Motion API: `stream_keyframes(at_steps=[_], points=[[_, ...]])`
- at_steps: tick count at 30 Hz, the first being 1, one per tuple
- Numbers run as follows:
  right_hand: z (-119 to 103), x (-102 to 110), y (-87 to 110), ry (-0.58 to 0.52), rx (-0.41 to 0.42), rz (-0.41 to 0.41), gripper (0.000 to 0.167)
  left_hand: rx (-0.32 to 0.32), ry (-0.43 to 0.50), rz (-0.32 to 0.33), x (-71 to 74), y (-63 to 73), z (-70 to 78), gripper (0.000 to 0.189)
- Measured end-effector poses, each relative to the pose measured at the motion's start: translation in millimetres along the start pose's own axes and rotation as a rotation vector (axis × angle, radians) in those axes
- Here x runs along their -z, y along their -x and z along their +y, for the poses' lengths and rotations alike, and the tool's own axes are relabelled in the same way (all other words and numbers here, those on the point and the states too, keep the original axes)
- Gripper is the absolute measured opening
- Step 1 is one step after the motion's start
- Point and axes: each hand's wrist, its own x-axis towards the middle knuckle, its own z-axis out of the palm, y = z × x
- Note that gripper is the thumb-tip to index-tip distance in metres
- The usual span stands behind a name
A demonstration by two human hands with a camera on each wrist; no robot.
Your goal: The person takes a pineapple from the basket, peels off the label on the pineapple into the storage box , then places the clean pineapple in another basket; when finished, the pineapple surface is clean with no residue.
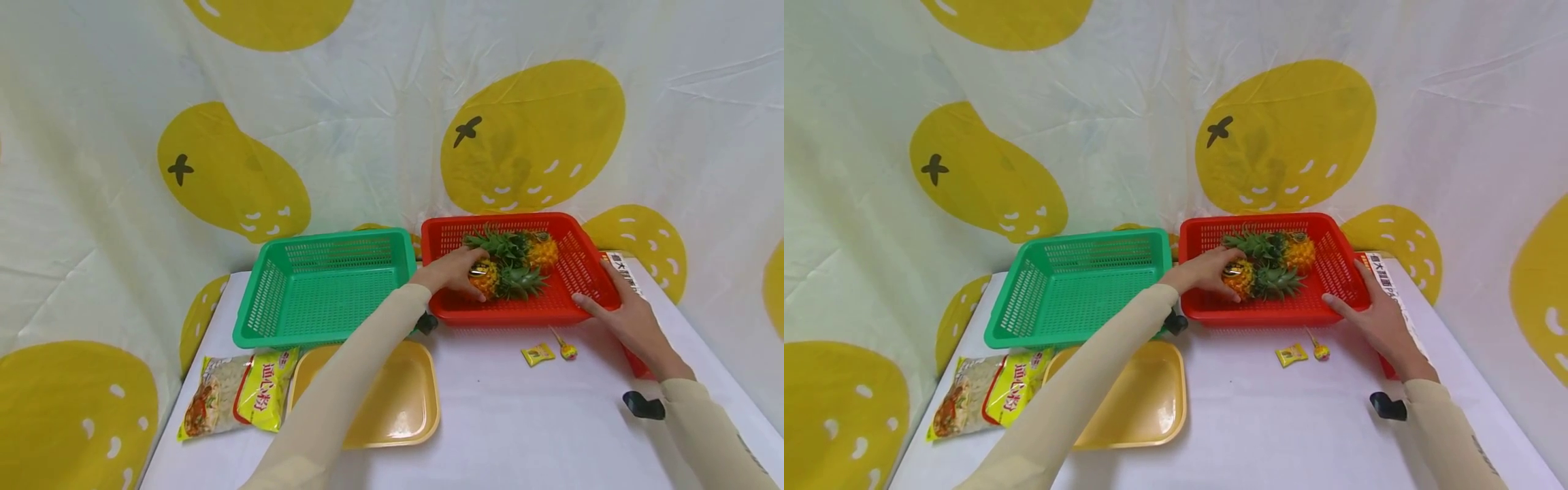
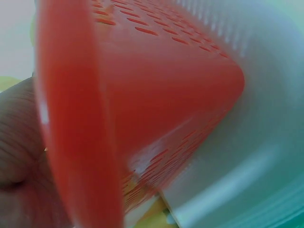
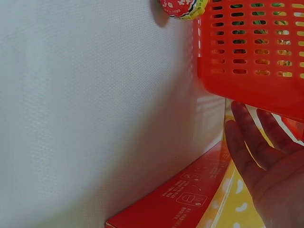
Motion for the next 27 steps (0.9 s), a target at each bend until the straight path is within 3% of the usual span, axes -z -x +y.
stream_keyframes(at_steps=[8,15,27], points=[[-3,-1,2.4,-0.015,0.013,0.009,0.103,0.006,-0.032,0.014,-0.1,1.9,3.1,0.089],[-1,2,-0.2,-0.014,0.020,0.019,0.103,0.018,-0.055,-0.017,3.2,-1.8,7.9,0.093],[0,-1,0.8,-0.038,0.002,0.008,0.104,0.020,-0.090,0.011,-6.2,-4.6,9.5,0.089]])
